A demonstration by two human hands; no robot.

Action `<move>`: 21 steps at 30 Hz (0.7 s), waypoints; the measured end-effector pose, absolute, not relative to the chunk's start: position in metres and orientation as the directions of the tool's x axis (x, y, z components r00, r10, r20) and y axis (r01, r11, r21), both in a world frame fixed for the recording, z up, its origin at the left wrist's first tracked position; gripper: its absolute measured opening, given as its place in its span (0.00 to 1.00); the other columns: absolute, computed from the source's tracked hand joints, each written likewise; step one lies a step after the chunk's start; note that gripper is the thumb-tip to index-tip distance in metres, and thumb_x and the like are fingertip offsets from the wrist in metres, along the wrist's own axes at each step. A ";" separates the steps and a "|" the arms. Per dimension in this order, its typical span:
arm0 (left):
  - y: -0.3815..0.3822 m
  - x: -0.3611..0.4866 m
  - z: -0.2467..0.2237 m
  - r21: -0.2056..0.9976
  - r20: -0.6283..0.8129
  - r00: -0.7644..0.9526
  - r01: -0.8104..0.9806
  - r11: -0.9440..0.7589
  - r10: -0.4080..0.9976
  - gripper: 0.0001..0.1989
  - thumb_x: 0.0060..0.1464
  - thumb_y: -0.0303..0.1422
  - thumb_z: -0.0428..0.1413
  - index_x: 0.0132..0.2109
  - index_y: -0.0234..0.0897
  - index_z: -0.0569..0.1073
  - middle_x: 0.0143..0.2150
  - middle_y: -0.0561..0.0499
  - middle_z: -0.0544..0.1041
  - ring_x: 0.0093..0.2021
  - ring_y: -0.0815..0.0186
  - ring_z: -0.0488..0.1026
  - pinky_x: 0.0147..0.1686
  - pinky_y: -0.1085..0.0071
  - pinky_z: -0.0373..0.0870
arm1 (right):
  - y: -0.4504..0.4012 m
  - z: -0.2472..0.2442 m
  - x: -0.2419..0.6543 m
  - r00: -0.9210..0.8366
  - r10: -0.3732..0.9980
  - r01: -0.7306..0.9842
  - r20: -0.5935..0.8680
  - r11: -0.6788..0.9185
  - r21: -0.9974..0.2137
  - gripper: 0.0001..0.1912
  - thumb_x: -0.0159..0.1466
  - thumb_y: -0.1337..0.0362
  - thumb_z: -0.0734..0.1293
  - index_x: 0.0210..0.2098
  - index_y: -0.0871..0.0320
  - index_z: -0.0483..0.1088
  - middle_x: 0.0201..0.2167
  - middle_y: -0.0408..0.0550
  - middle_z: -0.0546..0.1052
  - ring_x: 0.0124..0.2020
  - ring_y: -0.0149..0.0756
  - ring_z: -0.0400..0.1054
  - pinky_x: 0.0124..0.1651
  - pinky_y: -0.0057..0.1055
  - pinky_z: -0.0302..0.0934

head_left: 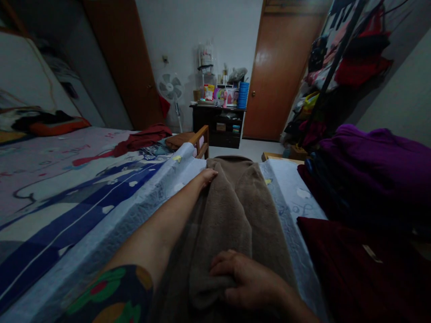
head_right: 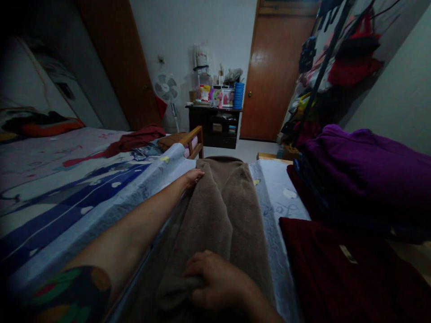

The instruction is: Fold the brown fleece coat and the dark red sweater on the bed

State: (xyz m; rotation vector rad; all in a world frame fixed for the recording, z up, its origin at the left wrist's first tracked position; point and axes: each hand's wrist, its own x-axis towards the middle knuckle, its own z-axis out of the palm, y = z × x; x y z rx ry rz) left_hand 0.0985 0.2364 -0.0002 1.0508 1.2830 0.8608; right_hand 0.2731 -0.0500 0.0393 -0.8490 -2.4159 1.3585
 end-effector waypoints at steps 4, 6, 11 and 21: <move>0.244 0.099 -0.009 0.953 -0.302 0.126 0.023 0.301 0.945 0.12 0.52 0.32 0.61 0.44 0.33 0.73 0.33 0.50 0.76 0.33 0.65 0.74 0.35 0.69 0.71 | -0.033 0.043 0.283 -0.814 0.559 0.291 -0.159 0.155 -0.944 0.20 0.61 0.54 0.67 0.51 0.54 0.73 0.49 0.46 0.76 0.49 0.39 0.70 0.53 0.32 0.61; 0.240 0.098 -0.013 0.957 -0.289 0.126 0.005 0.291 0.949 0.16 0.48 0.31 0.63 0.45 0.34 0.72 0.34 0.49 0.77 0.35 0.63 0.75 0.37 0.69 0.71 | -0.025 0.040 0.284 -0.774 0.610 0.282 -0.170 0.091 -0.955 0.17 0.65 0.55 0.63 0.48 0.56 0.75 0.43 0.45 0.78 0.43 0.36 0.72 0.48 0.32 0.64; 0.214 0.095 -0.019 0.963 -0.264 0.131 -0.013 0.268 0.956 0.26 0.43 0.32 0.66 0.50 0.34 0.71 0.38 0.46 0.79 0.39 0.60 0.76 0.42 0.67 0.70 | -0.004 0.023 0.276 -0.407 0.909 0.429 0.092 0.280 -0.859 0.14 0.65 0.64 0.60 0.46 0.58 0.74 0.44 0.49 0.78 0.46 0.37 0.71 0.52 0.36 0.64; 0.188 0.088 -0.022 0.972 -0.233 0.105 -0.017 0.236 0.967 0.31 0.38 0.25 0.65 0.53 0.35 0.68 0.39 0.46 0.78 0.37 0.60 0.76 0.40 0.66 0.70 | -0.009 -0.012 0.256 -0.431 0.890 0.840 0.151 0.457 -0.293 0.30 0.67 0.51 0.60 0.65 0.55 0.60 0.69 0.52 0.55 0.71 0.47 0.40 0.69 0.51 0.33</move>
